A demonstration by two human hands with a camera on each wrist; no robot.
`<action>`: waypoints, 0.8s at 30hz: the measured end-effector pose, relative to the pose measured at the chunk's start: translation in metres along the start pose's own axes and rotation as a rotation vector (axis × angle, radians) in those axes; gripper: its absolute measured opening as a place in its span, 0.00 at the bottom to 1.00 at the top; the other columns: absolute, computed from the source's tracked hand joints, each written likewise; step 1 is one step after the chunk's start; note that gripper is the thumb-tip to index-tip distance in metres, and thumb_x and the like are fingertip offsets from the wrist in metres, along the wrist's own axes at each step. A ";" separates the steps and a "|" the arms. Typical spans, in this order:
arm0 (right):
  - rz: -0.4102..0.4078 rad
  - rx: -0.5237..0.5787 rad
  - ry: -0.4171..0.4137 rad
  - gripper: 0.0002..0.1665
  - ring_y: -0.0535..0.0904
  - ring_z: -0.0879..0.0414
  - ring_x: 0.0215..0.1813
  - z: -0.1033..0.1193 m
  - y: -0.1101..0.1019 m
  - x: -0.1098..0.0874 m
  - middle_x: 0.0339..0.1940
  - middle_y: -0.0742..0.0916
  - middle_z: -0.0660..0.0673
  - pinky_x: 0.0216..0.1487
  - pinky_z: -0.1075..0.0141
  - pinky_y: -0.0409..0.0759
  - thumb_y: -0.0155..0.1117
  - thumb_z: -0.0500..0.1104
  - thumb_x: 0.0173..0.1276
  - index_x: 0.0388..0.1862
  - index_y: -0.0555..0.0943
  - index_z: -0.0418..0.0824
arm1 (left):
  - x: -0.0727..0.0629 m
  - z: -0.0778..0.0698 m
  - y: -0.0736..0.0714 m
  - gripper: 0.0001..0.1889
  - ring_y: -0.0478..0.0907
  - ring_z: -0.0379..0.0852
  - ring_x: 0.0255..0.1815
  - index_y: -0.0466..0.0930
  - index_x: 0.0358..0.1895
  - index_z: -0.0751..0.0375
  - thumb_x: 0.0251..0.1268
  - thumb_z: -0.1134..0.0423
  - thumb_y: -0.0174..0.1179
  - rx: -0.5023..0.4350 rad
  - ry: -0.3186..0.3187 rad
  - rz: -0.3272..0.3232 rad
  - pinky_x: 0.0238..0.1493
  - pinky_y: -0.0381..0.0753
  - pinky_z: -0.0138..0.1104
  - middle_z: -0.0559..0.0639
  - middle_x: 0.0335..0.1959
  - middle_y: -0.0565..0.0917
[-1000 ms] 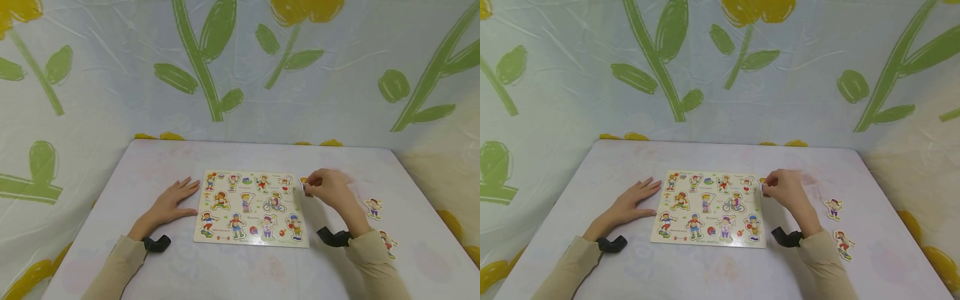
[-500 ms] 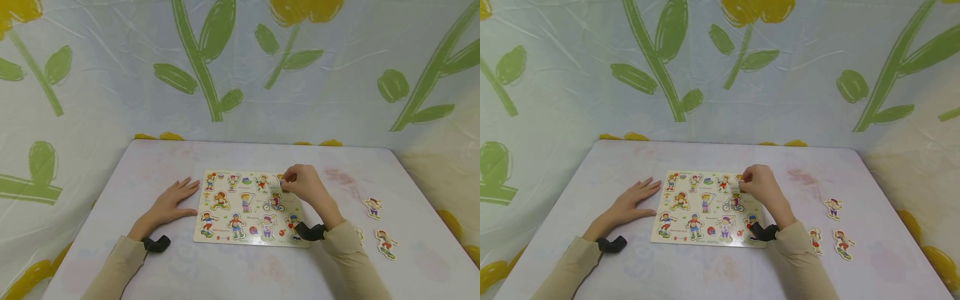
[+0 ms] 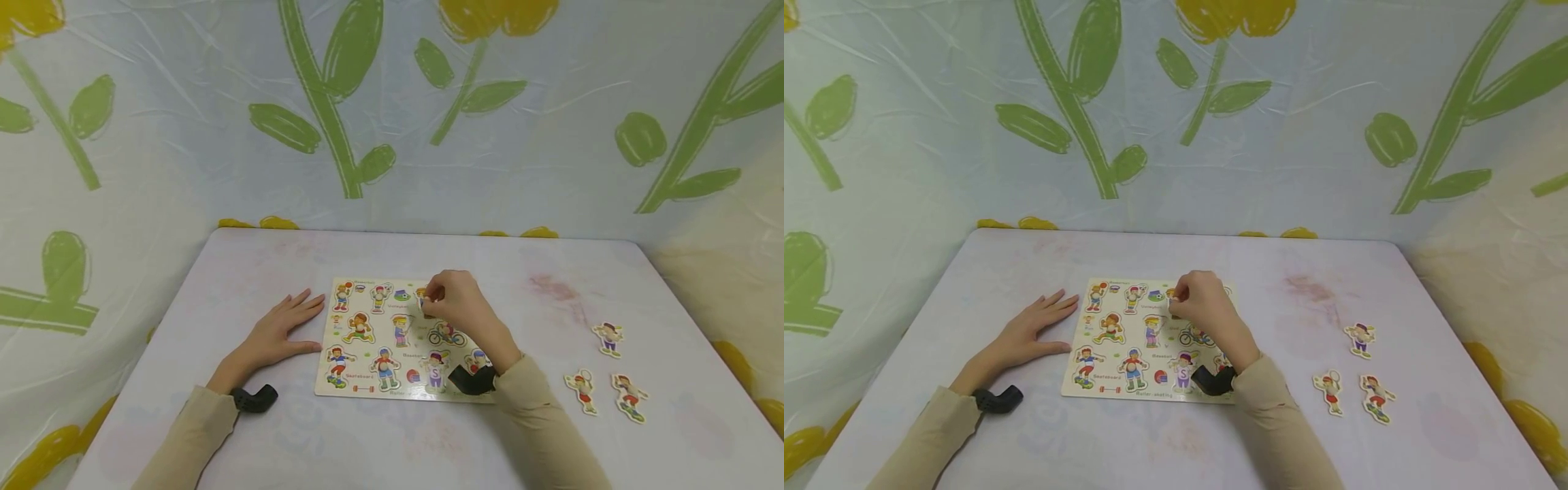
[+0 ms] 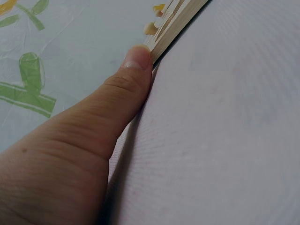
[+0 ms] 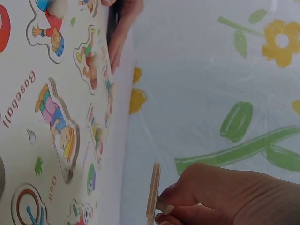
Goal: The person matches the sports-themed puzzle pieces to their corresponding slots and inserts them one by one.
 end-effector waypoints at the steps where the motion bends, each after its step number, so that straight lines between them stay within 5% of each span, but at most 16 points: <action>1: 0.005 0.000 -0.005 0.02 0.76 0.55 0.28 0.001 0.003 0.001 0.26 0.84 0.47 0.28 0.65 0.77 0.70 0.35 0.54 0.27 0.84 0.36 | 0.000 0.000 0.000 0.45 0.49 0.54 0.80 0.64 0.75 0.56 0.58 0.38 0.67 -0.001 0.002 -0.001 0.78 0.45 0.53 0.46 0.76 0.64; 12: 0.063 -0.030 -0.064 0.05 0.73 0.58 0.26 0.003 0.040 0.002 0.22 0.81 0.50 0.26 0.67 0.75 0.71 0.34 0.51 0.22 0.83 0.39 | 0.000 0.001 0.001 0.44 0.49 0.53 0.80 0.64 0.75 0.55 0.59 0.38 0.66 -0.003 0.001 0.000 0.78 0.45 0.53 0.45 0.76 0.63; 24: 0.146 -0.036 0.010 0.09 0.73 0.59 0.23 -0.002 0.066 0.002 0.19 0.80 0.52 0.24 0.69 0.73 0.73 0.33 0.51 0.20 0.81 0.42 | 0.000 -0.003 -0.003 0.44 0.51 0.56 0.79 0.65 0.74 0.58 0.58 0.40 0.68 0.005 0.017 -0.014 0.77 0.46 0.54 0.49 0.75 0.65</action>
Point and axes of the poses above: each hand's wrist, its own x-axis towards the middle knuckle, its own y-axis out of the palm, z = x × y, the point moved 4 cm from there along x, towards the middle knuckle
